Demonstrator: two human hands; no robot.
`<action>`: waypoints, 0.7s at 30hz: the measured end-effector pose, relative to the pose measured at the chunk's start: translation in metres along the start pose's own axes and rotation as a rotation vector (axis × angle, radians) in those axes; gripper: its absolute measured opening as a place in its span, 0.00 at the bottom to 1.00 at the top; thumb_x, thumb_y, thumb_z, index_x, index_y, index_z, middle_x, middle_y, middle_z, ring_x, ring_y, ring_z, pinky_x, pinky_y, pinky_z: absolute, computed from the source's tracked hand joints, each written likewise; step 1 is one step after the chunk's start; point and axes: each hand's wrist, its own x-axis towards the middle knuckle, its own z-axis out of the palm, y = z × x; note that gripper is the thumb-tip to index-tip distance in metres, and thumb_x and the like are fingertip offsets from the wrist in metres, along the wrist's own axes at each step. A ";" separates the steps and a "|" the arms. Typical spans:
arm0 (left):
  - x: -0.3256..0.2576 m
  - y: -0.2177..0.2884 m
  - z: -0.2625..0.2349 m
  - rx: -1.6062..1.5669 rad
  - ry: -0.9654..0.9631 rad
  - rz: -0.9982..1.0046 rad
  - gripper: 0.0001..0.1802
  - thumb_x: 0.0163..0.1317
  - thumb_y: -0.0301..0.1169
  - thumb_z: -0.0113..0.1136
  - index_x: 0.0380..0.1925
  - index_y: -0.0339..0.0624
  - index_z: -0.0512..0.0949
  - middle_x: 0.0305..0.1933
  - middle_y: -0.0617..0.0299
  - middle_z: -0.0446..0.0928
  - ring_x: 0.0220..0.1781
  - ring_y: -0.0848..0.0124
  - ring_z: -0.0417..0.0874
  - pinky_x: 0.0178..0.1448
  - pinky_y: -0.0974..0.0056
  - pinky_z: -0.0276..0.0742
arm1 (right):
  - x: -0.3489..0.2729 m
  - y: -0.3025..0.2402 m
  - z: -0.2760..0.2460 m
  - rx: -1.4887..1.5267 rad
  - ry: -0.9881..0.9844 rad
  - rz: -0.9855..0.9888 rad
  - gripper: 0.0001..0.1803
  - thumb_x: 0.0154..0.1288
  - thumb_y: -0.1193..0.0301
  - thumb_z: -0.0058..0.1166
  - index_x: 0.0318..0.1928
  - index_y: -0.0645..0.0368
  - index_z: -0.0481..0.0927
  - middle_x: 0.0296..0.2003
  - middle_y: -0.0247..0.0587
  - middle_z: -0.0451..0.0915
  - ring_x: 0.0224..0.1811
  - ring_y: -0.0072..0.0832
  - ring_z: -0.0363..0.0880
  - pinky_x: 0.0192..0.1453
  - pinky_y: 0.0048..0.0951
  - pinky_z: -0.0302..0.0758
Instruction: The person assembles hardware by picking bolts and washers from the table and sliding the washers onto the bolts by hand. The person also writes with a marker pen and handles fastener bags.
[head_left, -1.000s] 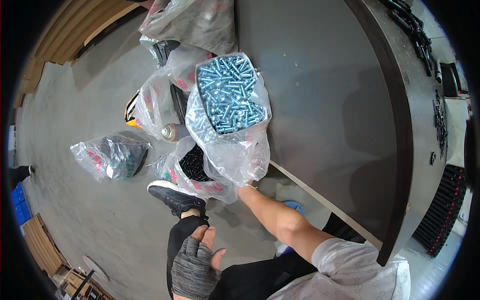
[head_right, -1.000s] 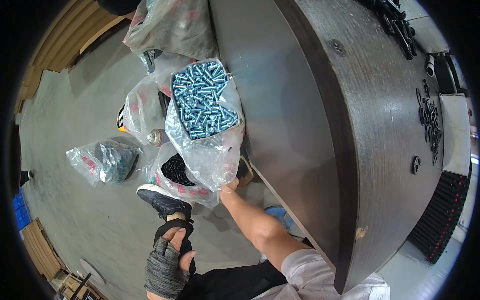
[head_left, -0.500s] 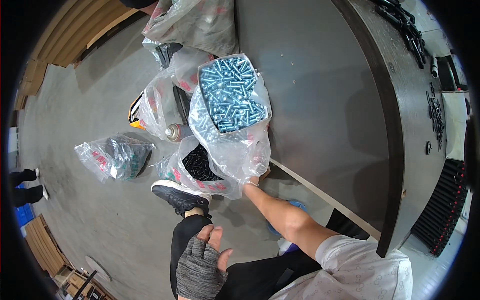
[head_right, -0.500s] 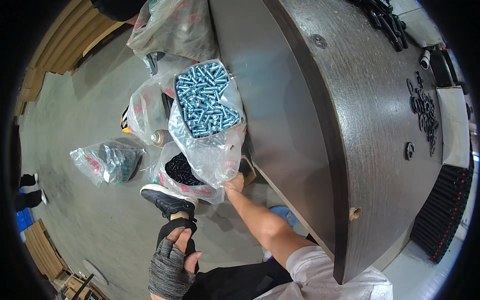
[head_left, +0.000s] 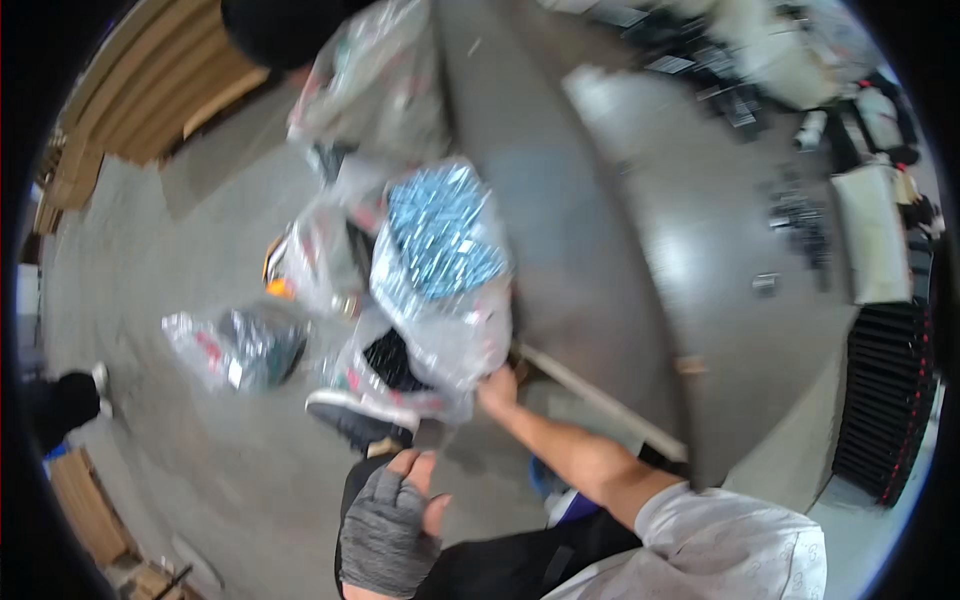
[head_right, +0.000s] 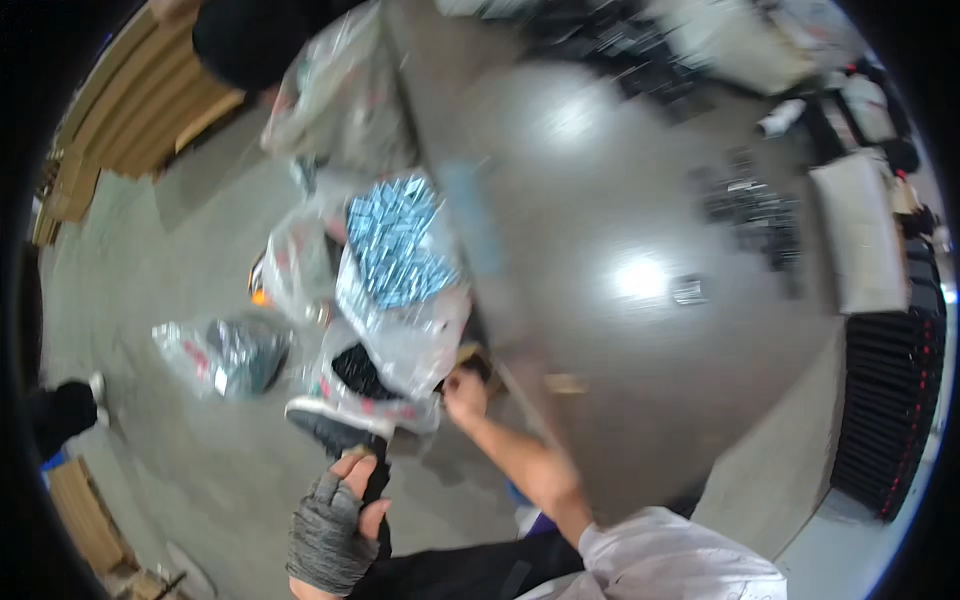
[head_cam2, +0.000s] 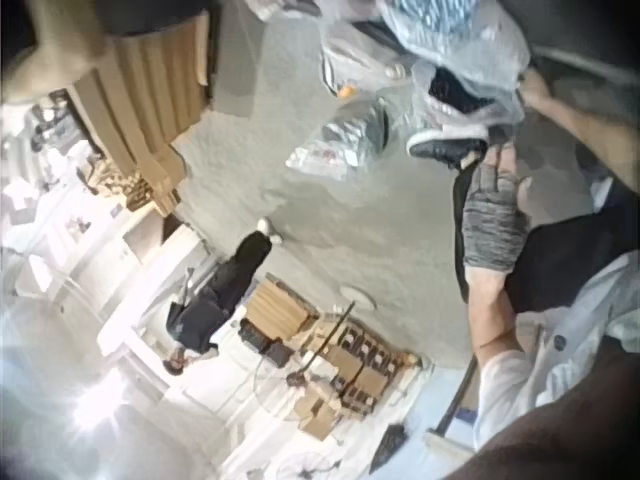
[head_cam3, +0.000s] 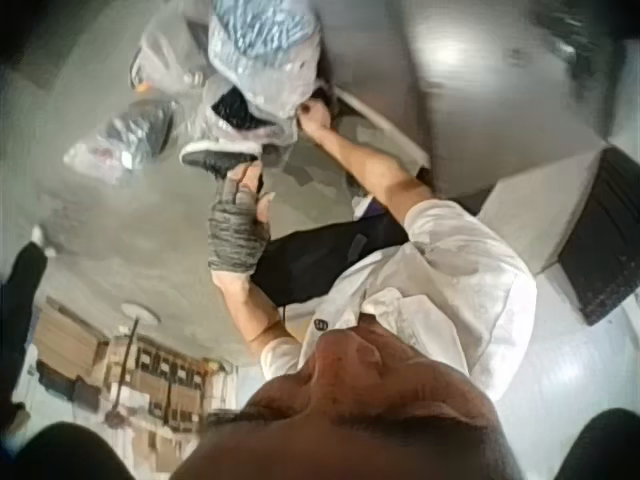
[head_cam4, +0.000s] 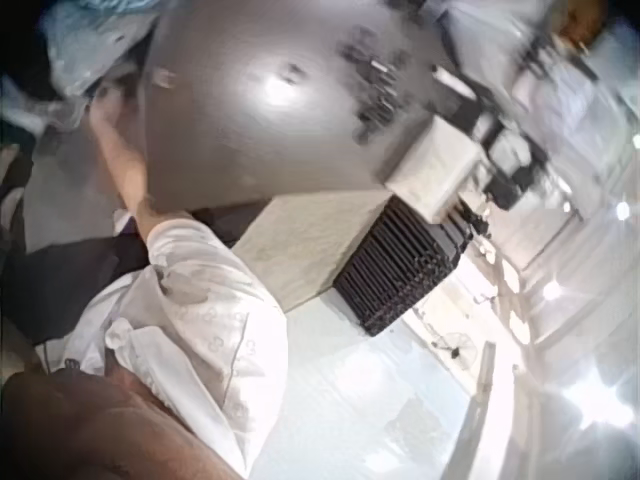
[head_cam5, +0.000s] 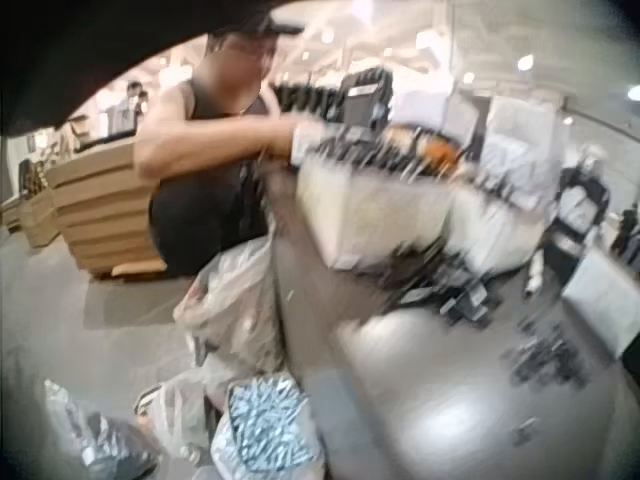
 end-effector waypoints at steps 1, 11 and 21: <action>0.000 0.008 -0.009 0.021 0.038 0.007 0.25 0.57 0.29 0.67 0.56 0.40 0.76 0.54 0.48 0.78 0.52 0.50 0.81 0.55 0.52 0.78 | -0.014 -0.009 -0.007 -0.025 -0.030 -0.157 0.09 0.62 0.66 0.53 0.35 0.55 0.83 0.31 0.49 0.84 0.37 0.49 0.83 0.41 0.46 0.78; 0.077 0.133 -0.052 -0.108 0.675 0.463 0.14 0.55 0.18 0.65 0.41 0.42 0.79 0.39 0.53 0.81 0.39 0.56 0.84 0.45 0.58 0.78 | -0.138 -0.138 -0.255 -0.227 -1.163 -0.985 0.18 0.66 0.62 0.59 0.50 0.61 0.77 0.44 0.46 0.79 0.49 0.42 0.79 0.52 0.41 0.74; 0.213 0.185 -0.054 -0.015 0.608 0.355 0.11 0.57 0.31 0.69 0.37 0.39 0.81 0.35 0.53 0.81 0.36 0.58 0.84 0.42 0.59 0.79 | -0.146 -0.254 -0.489 -0.262 0.216 -1.487 0.06 0.61 0.68 0.62 0.33 0.54 0.78 0.28 0.37 0.75 0.30 0.38 0.78 0.32 0.38 0.77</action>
